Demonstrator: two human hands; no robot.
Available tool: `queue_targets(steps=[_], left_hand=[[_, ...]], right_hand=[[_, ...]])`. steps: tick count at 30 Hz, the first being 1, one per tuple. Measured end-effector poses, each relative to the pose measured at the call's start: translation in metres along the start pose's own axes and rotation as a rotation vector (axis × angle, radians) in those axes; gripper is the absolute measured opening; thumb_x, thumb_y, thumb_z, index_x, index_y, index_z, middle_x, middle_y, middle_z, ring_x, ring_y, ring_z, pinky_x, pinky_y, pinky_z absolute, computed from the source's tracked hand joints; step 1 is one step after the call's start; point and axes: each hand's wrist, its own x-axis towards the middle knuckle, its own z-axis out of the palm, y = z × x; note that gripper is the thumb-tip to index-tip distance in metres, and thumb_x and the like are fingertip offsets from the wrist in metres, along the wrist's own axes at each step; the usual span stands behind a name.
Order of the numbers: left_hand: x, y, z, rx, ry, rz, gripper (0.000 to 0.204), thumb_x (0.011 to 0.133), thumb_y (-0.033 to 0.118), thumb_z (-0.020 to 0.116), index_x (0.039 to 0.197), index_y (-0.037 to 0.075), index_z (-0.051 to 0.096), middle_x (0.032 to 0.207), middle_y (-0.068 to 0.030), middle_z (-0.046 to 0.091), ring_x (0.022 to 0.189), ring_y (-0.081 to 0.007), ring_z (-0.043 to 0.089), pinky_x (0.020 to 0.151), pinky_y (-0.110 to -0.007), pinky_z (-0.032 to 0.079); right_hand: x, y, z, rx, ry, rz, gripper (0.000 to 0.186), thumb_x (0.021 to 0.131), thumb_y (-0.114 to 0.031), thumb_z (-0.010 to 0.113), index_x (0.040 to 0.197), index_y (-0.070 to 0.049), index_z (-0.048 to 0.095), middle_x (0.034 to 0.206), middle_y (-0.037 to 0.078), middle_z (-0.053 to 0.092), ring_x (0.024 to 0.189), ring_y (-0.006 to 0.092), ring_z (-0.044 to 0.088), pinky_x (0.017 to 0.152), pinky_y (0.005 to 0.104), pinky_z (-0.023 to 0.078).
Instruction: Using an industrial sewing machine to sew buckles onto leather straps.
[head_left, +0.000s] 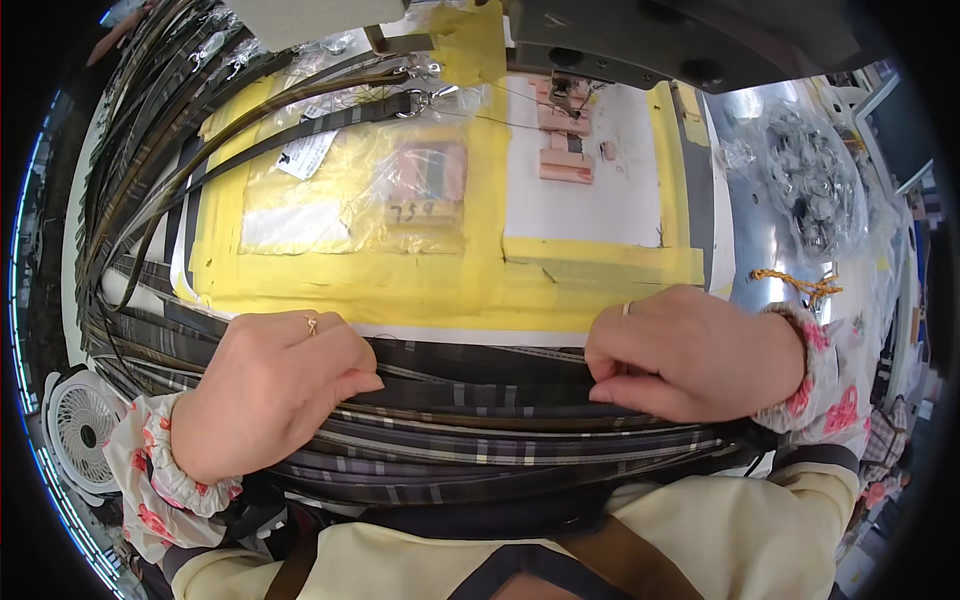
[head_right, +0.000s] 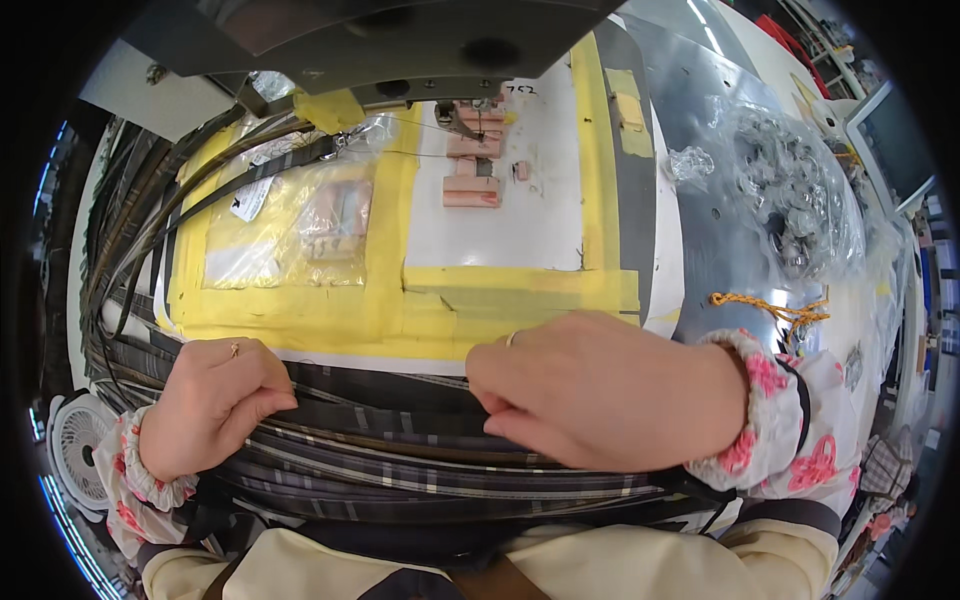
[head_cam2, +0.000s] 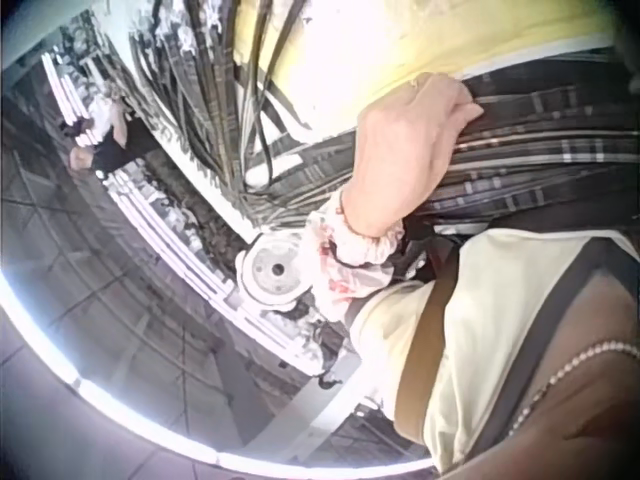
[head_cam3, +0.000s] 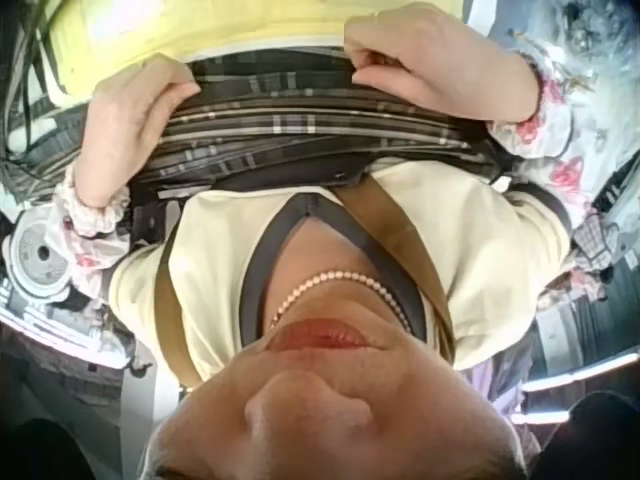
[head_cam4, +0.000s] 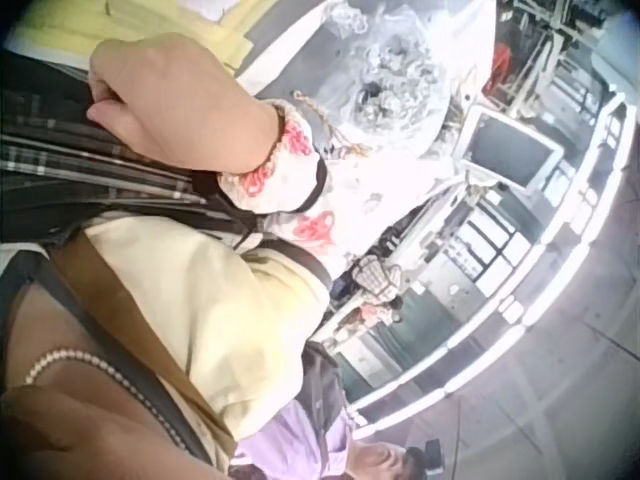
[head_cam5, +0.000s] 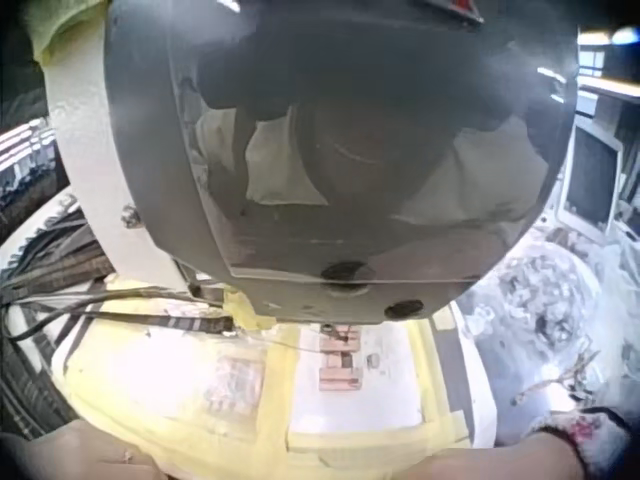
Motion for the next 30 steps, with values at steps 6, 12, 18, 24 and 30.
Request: queue_targets(steps=[6, 12, 18, 24, 30], left_hand=[[0.003, -0.004, 0.001, -0.179, -0.024, 0.024, 0.017, 0.07, 0.007, 0.075, 0.08, 0.003, 0.062, 0.078, -0.0089, 0.059, 0.073, -0.0266, 0.058, 0.064, -0.034, 0.046], [0.003, -0.007, 0.0, -0.171, -0.054, 0.013, 0.022, 0.065, 0.008, 0.08, 0.081, 0.003, 0.064, 0.082, -0.008, 0.059, 0.078, -0.0253, 0.058, 0.067, -0.032, 0.045], [0.007, -0.013, -0.004, -0.236, -0.078, -0.027, 0.017, 0.07, 0.008, 0.076, 0.078, 0.003, 0.063, 0.072, -0.0071, 0.06, 0.069, -0.0243, 0.059, 0.063, -0.033, 0.044], [0.012, -0.013, -0.011, -0.221, -0.157, -0.007, 0.01, 0.076, 0.005, 0.072, 0.079, 0.002, 0.063, 0.07, -0.0075, 0.061, 0.062, -0.0215, 0.059, 0.057, -0.03, 0.044], [0.005, -0.024, -0.018, -0.345, -0.257, -0.002, 0.019, 0.073, 0.005, 0.075, 0.089, 0.001, 0.065, 0.081, -0.0076, 0.062, 0.071, -0.0198, 0.062, 0.063, -0.03, 0.049]], right_hand=[[0.004, 0.005, -0.003, 0.128, 0.032, -0.003, 0.012, 0.081, -0.007, 0.065, 0.082, -0.004, 0.054, 0.063, 0.009, 0.056, 0.059, 0.0293, 0.057, 0.053, 0.0359, 0.043], [0.008, 0.006, -0.007, 0.181, 0.02, 0.062, 0.012, 0.081, -0.007, 0.064, 0.08, -0.003, 0.053, 0.062, 0.011, 0.057, 0.059, 0.0305, 0.058, 0.055, 0.0355, 0.044], [0.011, -0.001, -0.013, 0.187, -0.087, 0.069, 0.016, 0.08, -0.012, 0.068, 0.081, -0.004, 0.055, 0.065, 0.008, 0.059, 0.061, 0.0263, 0.06, 0.055, 0.0339, 0.044], [0.015, -0.002, -0.009, 0.168, -0.154, 0.014, 0.018, 0.076, -0.01, 0.072, 0.08, -0.004, 0.056, 0.066, 0.007, 0.058, 0.061, 0.0244, 0.059, 0.055, 0.0337, 0.044], [0.015, -0.001, -0.007, 0.153, -0.127, 0.014, 0.015, 0.075, -0.004, 0.071, 0.077, -0.004, 0.055, 0.063, 0.007, 0.057, 0.058, 0.0235, 0.058, 0.053, 0.0329, 0.043]])
